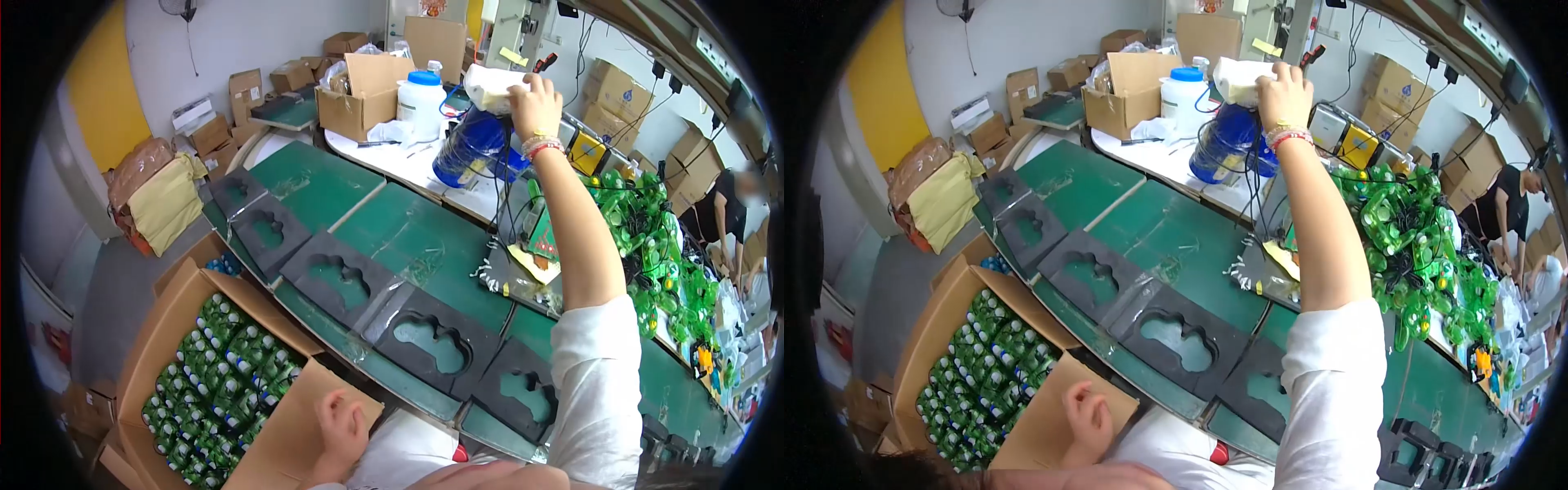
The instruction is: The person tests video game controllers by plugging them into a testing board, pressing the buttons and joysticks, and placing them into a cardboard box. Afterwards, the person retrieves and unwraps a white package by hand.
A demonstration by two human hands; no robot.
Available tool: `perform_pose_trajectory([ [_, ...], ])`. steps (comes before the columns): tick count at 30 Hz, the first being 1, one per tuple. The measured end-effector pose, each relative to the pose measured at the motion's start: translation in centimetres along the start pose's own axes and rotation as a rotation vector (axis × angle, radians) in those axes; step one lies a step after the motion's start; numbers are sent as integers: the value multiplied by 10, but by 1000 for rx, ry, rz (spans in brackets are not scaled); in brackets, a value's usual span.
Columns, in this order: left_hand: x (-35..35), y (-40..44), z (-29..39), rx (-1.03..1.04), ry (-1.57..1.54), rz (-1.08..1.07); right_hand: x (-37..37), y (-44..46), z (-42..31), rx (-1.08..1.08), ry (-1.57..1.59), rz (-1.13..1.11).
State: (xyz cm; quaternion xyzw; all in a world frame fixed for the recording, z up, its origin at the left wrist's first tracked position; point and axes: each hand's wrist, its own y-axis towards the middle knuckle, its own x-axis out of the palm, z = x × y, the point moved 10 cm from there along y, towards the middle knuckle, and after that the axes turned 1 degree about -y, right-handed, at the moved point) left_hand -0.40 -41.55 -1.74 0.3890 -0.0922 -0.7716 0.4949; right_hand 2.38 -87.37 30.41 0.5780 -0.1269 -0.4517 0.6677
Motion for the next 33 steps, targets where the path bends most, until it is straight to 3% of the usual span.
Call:
perform_pose_trajectory([
  [2,3,-1,4,9,-20,-60,-34,7,17,145,95,230],
  [3,-2,9,3,36,-34,-39,-76,6,40,237,303,545],
  [4,-4,22,4,41,-55,-39,-61,-1,67,488,690,341],
  [6,-8,48,11,42,-100,-42,-59,-21,59,556,1325,83],
  [8,2,78,21,-17,-452,-110,-82,-67,14,664,1614,-329],
  [9,15,90,34,-97,-778,-162,-100,-93,-12,679,1742,-478],
  [10,33,102,39,-39,-978,-256,-116,-120,-35,693,1871,-627],
  [12,71,118,76,-226,-1472,-381,-134,-177,-70,684,1994,-875],
  [14,104,102,121,-373,-1771,-666,-150,-223,-95,699,1898,-1084],
  [15,116,88,134,-357,-1792,-724,-145,-236,-102,419,1653,-1051],
  [16,128,75,146,-330,-1815,-783,-152,-238,-95,120,1317,-703],
  [18,143,58,164,-293,-1730,-803,-173,-244,-76,193,1018,-501],
  [20,151,43,160,-577,-1778,-729,-197,-244,-44,345,1006,-452],
  [22,153,40,154,-674,-1855,-697,-183,-287,-17,920,1451,-607],
  [24,148,43,145,-635,-1737,-609,-201,-305,-14,1000,1778,-623],
  [25,147,45,143,-590,-1661,-585,-217,-307,-25,870,1803,-667],
  [26,146,46,141,-545,-1586,-561,-232,-308,-36,724,1686,-697],
  [28,142,44,152,-433,-1505,-602,-245,-309,-35,655,1338,-721],
  [30,142,41,160,-285,-1378,-661,-222,-339,-27,1072,1516,-794],
  [32,141,39,159,-297,-1291,-639,-213,-353,-30,1216,1719,-827],
  [33,137,41,157,-273,-1231,-615,-215,-356,-23,1179,1681,-796],
])
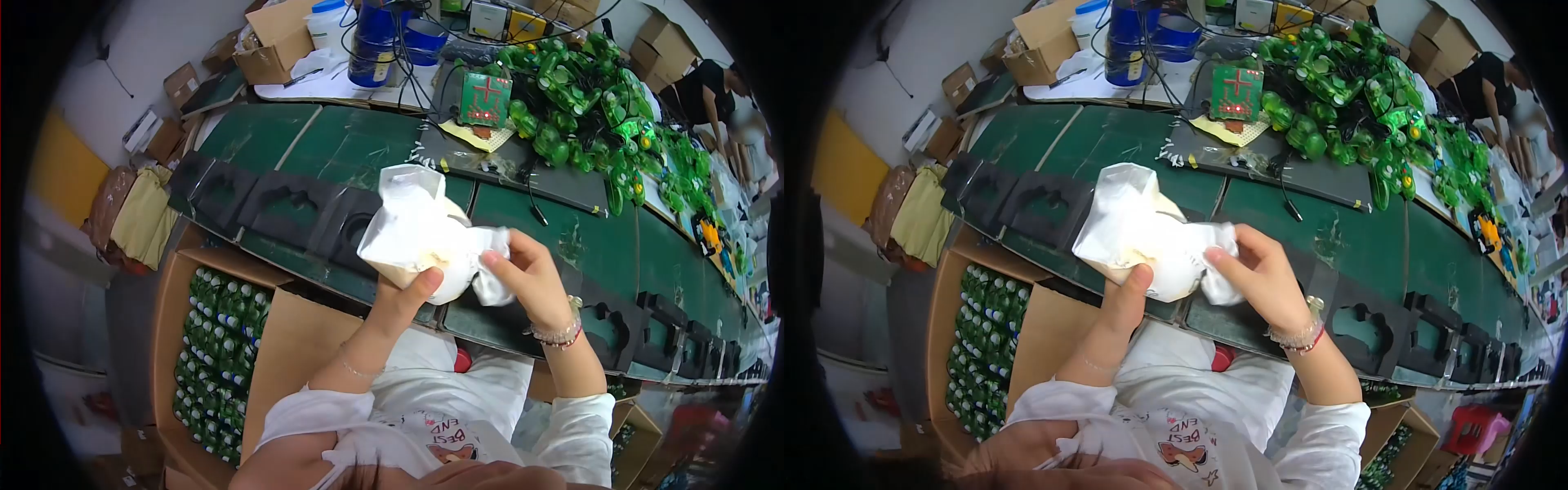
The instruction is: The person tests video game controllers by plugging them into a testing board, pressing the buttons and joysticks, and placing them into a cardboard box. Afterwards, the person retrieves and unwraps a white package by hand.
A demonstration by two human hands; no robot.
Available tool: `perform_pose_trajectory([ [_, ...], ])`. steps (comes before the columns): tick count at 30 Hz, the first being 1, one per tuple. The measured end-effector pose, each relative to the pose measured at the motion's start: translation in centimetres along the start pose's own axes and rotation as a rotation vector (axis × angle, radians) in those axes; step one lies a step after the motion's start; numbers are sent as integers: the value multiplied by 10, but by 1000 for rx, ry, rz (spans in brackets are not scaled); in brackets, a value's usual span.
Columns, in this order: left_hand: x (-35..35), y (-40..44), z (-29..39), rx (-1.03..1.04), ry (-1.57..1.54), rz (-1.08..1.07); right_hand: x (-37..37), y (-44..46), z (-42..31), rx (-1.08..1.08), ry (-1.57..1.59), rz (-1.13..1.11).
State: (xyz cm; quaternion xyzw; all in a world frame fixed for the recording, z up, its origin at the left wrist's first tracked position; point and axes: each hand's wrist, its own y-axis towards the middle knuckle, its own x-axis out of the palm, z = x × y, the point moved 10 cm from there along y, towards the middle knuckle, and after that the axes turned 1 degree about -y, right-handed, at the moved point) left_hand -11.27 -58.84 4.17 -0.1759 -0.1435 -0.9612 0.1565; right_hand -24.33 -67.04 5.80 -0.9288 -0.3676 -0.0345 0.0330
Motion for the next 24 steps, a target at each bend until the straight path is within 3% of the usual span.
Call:
perform_pose_trajectory([
  [2,-8,-1,8,22,66,67,-17,-9,-9,-92,-62,121],
  [3,-13,0,12,62,118,91,-24,-11,-24,-252,-1,173],
  [5,-23,2,19,147,223,136,-55,-17,-16,-171,183,289],
  [7,-37,1,11,95,198,182,-86,-32,-37,-364,33,475],
  [11,-45,-5,14,-48,-8,266,-148,-127,-95,-921,-311,1290],
  [14,-33,-13,4,-156,-237,218,-136,-154,-99,-929,-651,1644],
  [15,-22,-14,11,-96,-150,148,-116,-130,-104,-899,-636,1466],
  [16,-7,-16,18,-37,-63,76,-99,-98,-101,-754,-682,1202],
  [18,13,-19,26,36,73,-28,-60,-42,-65,-379,-463,597],
  [20,16,-17,28,38,63,-59,-23,-25,-51,-376,-198,266],
  [21,17,-16,29,41,56,-69,-16,-20,-32,-199,64,138],
  [23,14,-15,29,-13,48,-10,-5,-19,-27,-149,357,-24],
  [24,11,-15,28,-41,45,18,0,-23,-29,-132,354,-54],
])
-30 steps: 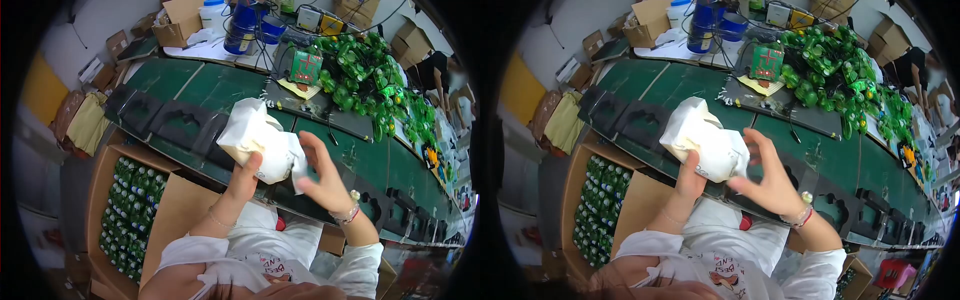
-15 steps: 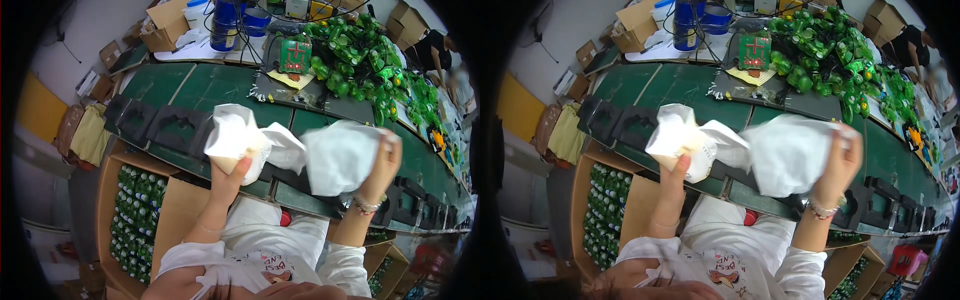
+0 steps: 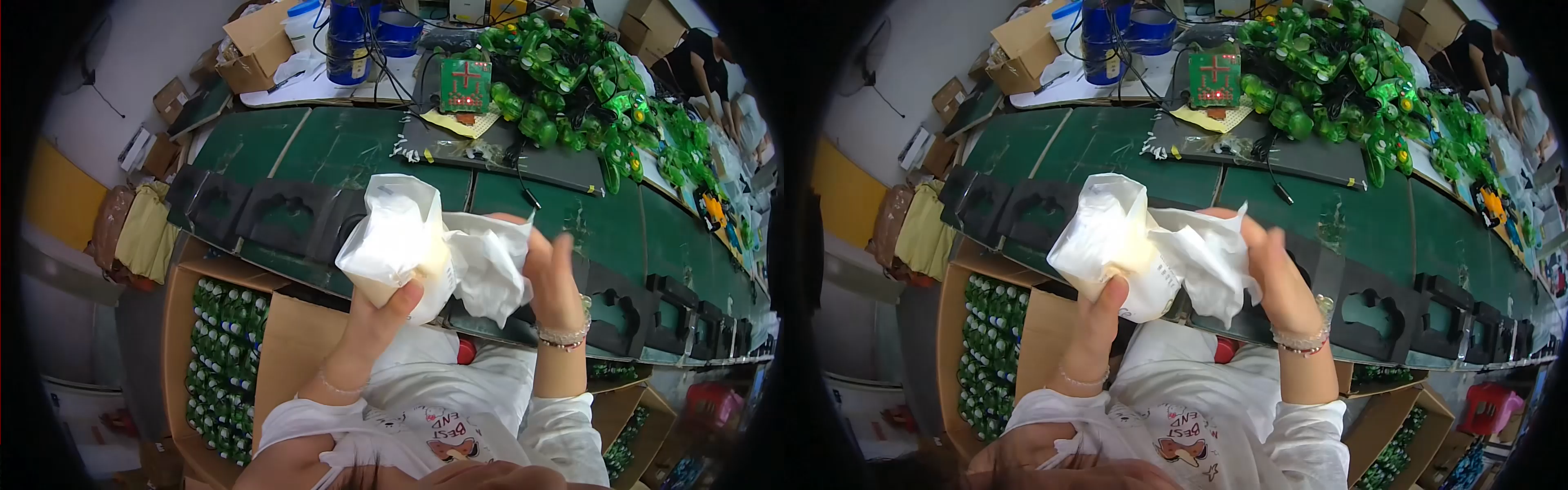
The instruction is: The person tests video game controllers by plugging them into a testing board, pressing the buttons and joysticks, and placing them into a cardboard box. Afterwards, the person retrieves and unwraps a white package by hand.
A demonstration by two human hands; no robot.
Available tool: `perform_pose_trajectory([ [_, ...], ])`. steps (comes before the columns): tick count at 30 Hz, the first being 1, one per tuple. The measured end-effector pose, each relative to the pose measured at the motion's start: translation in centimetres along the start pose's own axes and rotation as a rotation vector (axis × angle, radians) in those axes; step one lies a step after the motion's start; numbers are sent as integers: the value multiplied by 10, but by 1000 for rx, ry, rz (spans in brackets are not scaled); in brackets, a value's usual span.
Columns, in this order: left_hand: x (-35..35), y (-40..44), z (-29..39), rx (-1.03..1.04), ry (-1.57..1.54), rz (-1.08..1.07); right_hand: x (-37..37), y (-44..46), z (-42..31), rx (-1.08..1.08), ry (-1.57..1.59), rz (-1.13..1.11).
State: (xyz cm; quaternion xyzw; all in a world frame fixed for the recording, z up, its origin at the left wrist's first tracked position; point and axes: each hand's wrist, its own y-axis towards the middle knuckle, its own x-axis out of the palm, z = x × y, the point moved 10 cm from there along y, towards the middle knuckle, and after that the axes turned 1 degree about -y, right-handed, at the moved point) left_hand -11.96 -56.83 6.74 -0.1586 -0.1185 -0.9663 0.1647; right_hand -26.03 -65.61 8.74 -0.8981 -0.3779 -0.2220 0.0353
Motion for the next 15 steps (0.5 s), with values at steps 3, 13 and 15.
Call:
perform_pose_trajectory([
  [3,-1,2,-4,-16,47,20,21,-13,-8,-134,-380,-41],
  [13,-43,11,7,75,16,243,-91,-89,-69,-554,430,562],
  [15,-39,16,9,90,60,204,-74,-77,-70,-732,481,16],
])
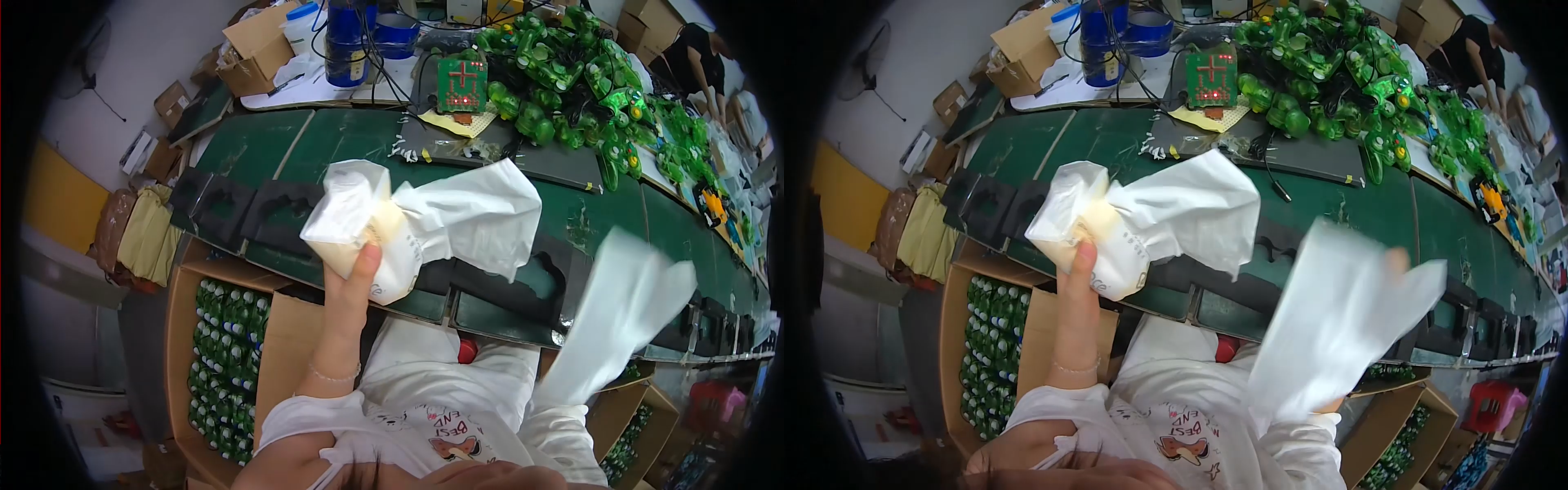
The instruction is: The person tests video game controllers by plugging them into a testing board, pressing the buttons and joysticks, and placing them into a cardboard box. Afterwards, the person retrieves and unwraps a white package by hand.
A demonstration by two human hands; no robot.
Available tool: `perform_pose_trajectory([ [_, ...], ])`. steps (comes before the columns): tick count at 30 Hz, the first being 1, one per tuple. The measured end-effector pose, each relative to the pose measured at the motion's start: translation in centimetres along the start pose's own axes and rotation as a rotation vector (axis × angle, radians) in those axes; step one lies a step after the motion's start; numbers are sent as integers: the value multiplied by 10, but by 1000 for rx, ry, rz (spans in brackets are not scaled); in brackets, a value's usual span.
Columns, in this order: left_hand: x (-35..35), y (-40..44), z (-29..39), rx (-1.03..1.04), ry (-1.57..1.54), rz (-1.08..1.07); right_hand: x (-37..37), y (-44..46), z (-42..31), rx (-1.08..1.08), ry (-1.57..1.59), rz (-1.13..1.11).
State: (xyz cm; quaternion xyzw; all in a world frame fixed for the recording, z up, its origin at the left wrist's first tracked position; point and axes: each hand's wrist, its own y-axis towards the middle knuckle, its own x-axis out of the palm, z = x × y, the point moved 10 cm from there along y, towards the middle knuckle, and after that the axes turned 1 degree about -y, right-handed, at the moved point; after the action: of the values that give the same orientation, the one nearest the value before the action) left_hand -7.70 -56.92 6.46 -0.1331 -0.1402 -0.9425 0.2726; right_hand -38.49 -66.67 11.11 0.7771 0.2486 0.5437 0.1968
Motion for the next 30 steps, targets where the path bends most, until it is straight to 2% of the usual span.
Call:
perform_pose_trajectory([
  [2,7,-1,1,33,121,-22,43,-26,39,428,211,-537],
  [5,16,-5,-1,8,82,-74,74,-31,83,626,-654,-700],
  [7,12,-9,-9,-71,-64,-88,71,-2,58,128,-1142,-414],
  [8,9,-12,-13,-114,-137,-95,57,3,41,-168,-1132,-249],
  [11,7,-23,-18,-210,-204,-155,15,16,63,142,-830,-189],
  [13,5,-21,-22,-183,-193,-226,-10,4,94,471,-746,-147],
  [15,5,-20,-20,-143,-170,-268,-21,-8,114,665,-686,-119],
  [18,5,-17,-12,-55,-72,-267,-29,-4,92,411,-503,250],
  [19,6,-16,-9,-31,-5,-255,-31,-1,84,361,-492,266],
  [23,7,-10,-2,130,203,-83,-60,0,37,147,-818,447],
  [25,-13,-5,-17,24,143,35,-54,10,0,-25,-810,500],
  [26,-22,-3,-23,-29,113,93,-77,8,-25,-76,-801,592],
  [28,-19,-6,-29,-160,-143,46,-60,3,-89,-547,-1170,662],
  [30,-13,-13,-39,-263,-315,-18,-23,-5,-103,-795,-1407,785],
])
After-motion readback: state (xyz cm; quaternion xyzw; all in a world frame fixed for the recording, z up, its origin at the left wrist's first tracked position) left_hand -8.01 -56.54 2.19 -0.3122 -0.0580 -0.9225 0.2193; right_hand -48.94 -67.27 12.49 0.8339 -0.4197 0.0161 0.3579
